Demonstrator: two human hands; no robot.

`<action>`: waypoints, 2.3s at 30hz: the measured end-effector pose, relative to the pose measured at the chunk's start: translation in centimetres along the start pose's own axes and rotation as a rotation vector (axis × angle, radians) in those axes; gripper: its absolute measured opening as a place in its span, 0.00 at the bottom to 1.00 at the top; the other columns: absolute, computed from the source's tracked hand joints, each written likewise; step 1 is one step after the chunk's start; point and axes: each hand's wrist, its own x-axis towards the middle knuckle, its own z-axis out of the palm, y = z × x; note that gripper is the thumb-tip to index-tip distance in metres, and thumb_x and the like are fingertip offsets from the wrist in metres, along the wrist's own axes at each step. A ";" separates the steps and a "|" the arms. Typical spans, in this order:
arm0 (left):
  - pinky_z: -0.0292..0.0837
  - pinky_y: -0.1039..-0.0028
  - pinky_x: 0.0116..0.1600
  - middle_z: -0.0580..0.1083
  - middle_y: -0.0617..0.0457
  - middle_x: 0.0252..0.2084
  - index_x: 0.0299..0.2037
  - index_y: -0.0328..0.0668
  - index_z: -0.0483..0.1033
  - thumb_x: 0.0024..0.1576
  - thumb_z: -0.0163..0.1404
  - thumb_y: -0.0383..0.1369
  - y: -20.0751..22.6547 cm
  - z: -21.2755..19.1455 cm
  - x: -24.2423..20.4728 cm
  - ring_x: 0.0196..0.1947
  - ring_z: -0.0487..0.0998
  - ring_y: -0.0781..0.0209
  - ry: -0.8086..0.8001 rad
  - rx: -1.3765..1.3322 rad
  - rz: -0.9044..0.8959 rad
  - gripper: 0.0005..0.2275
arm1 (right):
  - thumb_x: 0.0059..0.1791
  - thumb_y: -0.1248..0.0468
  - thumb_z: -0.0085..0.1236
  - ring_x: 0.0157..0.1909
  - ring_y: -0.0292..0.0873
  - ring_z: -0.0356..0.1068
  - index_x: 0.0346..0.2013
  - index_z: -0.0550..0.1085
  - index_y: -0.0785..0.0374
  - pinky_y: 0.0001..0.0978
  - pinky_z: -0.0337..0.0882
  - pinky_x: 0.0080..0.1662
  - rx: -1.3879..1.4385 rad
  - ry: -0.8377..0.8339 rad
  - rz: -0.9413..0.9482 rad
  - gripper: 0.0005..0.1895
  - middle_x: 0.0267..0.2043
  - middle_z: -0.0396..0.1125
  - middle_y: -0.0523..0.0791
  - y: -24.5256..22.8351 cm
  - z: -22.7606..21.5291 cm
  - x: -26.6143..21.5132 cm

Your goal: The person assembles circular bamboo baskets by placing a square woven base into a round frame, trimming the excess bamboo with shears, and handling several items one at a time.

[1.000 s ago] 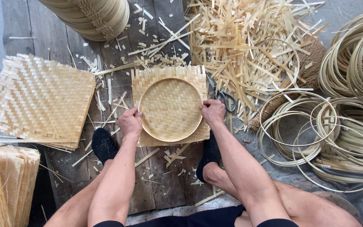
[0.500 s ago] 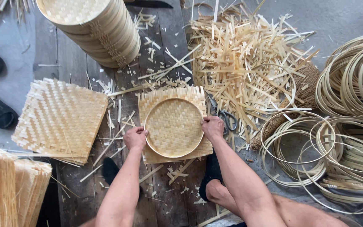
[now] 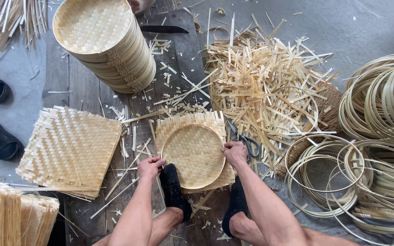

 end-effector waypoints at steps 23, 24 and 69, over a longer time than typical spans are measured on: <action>0.74 0.67 0.55 0.82 0.51 0.47 0.45 0.46 0.85 0.49 0.66 0.39 8.1 0.5 -3.3 0.46 0.80 0.60 0.029 0.736 0.078 0.15 | 0.45 0.50 0.68 0.51 0.46 0.74 0.51 0.78 0.61 0.37 0.74 0.55 -0.200 -0.076 -0.314 0.25 0.49 0.74 0.51 -4.5 -2.3 -2.6; 0.74 0.66 0.57 0.79 0.50 0.51 0.48 0.47 0.83 0.52 0.63 0.41 9.0 1.5 -3.8 0.51 0.78 0.58 0.080 0.808 0.225 0.16 | 0.46 0.46 0.66 0.60 0.48 0.69 0.58 0.72 0.62 0.39 0.71 0.60 -0.285 -0.024 -0.496 0.32 0.58 0.70 0.52 -6.1 -1.7 -4.5; 0.79 0.68 0.50 0.67 0.62 0.61 0.53 0.67 0.76 0.65 0.42 0.48 12.0 11.8 3.8 0.56 0.72 0.59 -0.216 0.998 0.770 0.12 | 0.46 0.50 0.63 0.62 0.54 0.62 0.55 0.74 0.56 0.52 0.63 0.65 -0.344 -0.576 -0.969 0.25 0.56 0.65 0.51 -5.9 6.1 -5.5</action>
